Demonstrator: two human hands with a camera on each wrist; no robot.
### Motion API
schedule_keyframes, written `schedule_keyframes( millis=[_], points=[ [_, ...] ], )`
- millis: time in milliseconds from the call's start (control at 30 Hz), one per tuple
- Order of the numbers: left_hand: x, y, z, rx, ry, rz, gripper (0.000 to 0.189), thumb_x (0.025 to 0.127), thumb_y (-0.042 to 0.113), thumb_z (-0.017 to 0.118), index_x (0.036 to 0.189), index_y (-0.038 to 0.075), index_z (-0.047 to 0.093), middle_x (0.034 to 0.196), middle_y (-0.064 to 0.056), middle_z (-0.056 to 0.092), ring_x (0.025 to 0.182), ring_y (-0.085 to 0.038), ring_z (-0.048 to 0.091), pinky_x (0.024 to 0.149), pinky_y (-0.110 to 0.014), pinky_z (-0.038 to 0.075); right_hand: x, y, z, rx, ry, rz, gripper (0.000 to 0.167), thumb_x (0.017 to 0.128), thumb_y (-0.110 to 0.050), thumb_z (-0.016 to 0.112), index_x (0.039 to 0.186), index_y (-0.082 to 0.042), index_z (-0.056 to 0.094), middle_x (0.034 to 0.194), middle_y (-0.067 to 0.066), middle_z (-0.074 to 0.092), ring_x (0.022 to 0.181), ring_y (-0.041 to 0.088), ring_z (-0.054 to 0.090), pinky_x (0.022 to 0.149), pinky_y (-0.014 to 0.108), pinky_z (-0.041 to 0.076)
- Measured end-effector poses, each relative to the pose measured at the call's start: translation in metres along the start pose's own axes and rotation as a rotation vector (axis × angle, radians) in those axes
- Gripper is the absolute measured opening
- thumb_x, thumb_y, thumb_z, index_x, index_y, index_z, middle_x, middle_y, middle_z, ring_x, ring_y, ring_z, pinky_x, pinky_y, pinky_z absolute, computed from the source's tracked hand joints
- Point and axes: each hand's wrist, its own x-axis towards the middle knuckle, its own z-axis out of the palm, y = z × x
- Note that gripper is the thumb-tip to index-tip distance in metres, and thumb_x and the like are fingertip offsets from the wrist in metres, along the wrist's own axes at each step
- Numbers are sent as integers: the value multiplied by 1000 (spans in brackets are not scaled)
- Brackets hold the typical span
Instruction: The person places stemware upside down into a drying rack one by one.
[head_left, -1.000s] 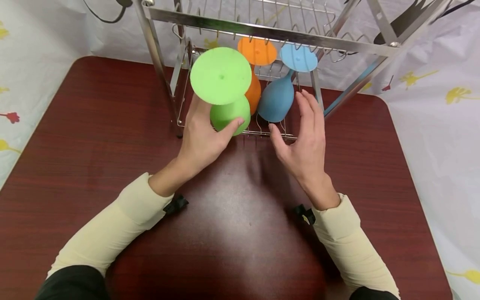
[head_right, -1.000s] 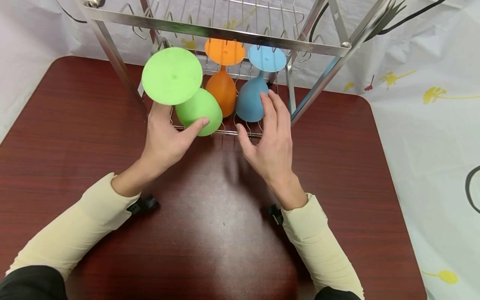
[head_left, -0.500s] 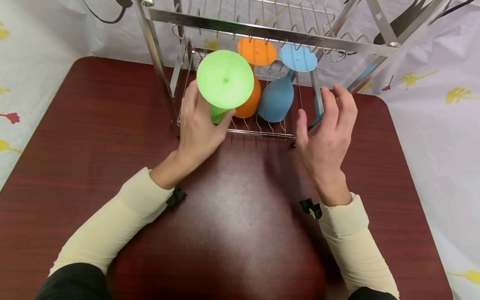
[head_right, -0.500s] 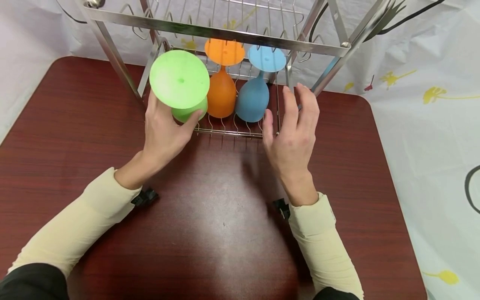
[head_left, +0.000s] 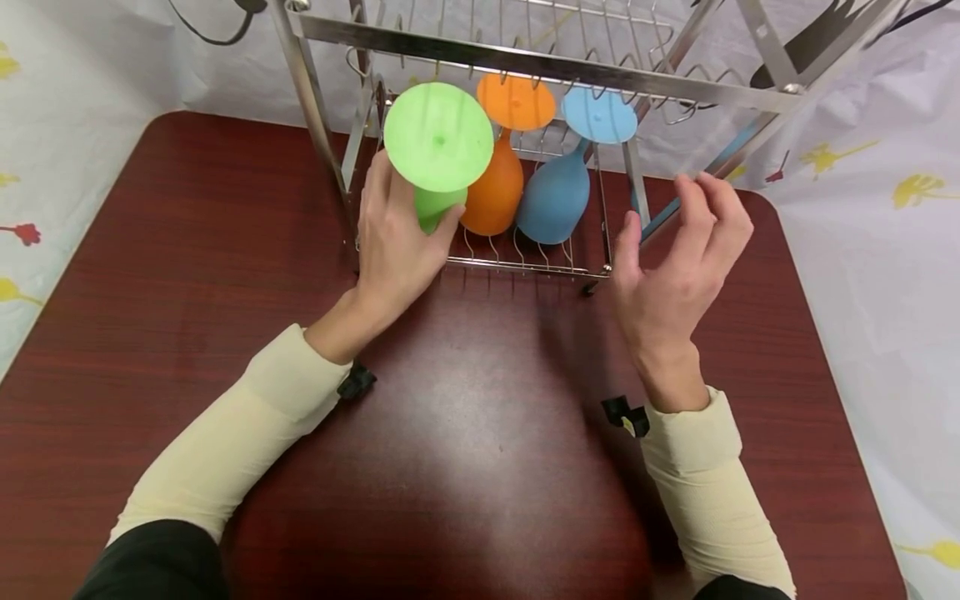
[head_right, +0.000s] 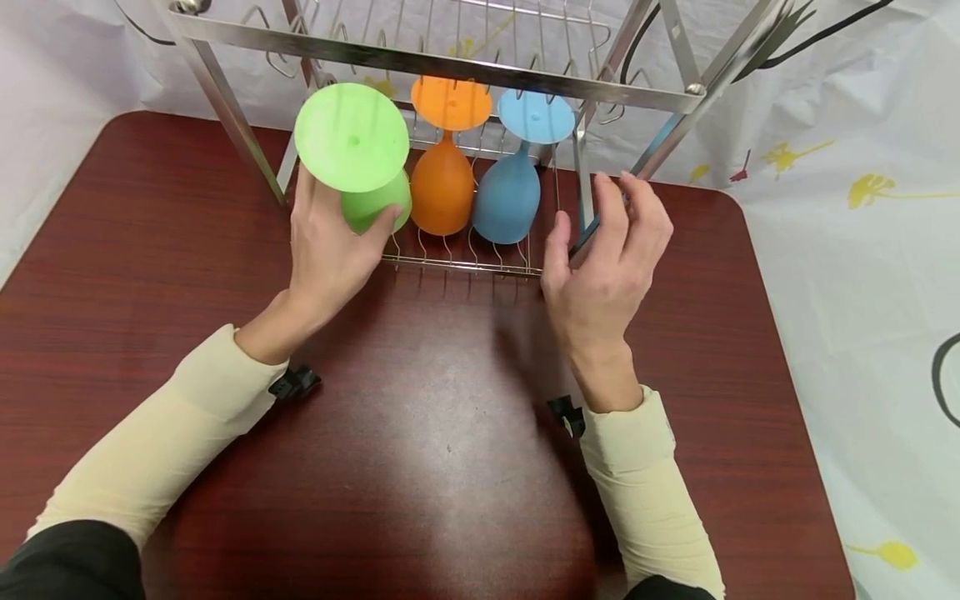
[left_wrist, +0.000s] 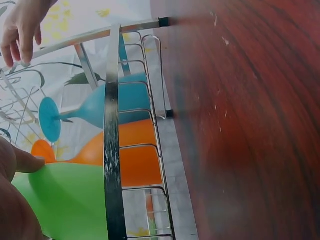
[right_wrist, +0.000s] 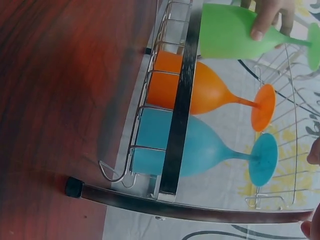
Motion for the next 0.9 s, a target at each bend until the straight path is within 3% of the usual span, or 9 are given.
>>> schedule_keyframes(
  millis=[100, 233, 433, 600, 900],
  points=[
    [3, -3, 1, 10, -2, -11, 68, 81, 21, 78, 137, -2, 46, 127, -23, 50, 116, -35, 49, 102, -44, 40, 3, 2, -2, 34, 45, 61, 35, 86, -15, 66, 118, -1, 61, 122, 8, 51, 118, 19, 45, 98, 37, 42],
    [6, -6, 1, 17, 2, -37, 65, 81, 20, 76, 136, -1, 47, 125, -23, 51, 113, -35, 50, 99, -45, 43, 7, 6, -4, 90, 79, 176, 48, 83, -11, 67, 128, -3, 54, 122, 4, 51, 113, 14, 49, 88, 31, 48],
    [8, -9, 3, 8, -6, -75, 68, 80, 18, 77, 136, -2, 46, 127, -23, 51, 114, -35, 50, 96, -47, 45, 16, 6, -8, 217, 20, 376, 60, 85, -5, 63, 140, 2, 39, 120, 1, 50, 107, 16, 54, 82, 26, 53],
    [11, -11, 3, 24, -56, -153, 68, 80, 18, 77, 138, 1, 46, 127, -21, 51, 114, -33, 52, 98, -44, 46, 22, 2, -8, 276, -22, 472, 54, 88, -4, 60, 139, -3, 42, 116, 2, 56, 101, 18, 57, 72, 22, 51],
    [18, -13, 5, 71, -147, -291, 66, 81, 21, 77, 137, 4, 46, 127, -17, 51, 111, -32, 54, 97, -40, 47, 21, 6, -8, 219, -53, 444, 37, 92, -3, 58, 130, -5, 54, 105, 0, 65, 96, 16, 62, 78, 21, 48]
  ],
)
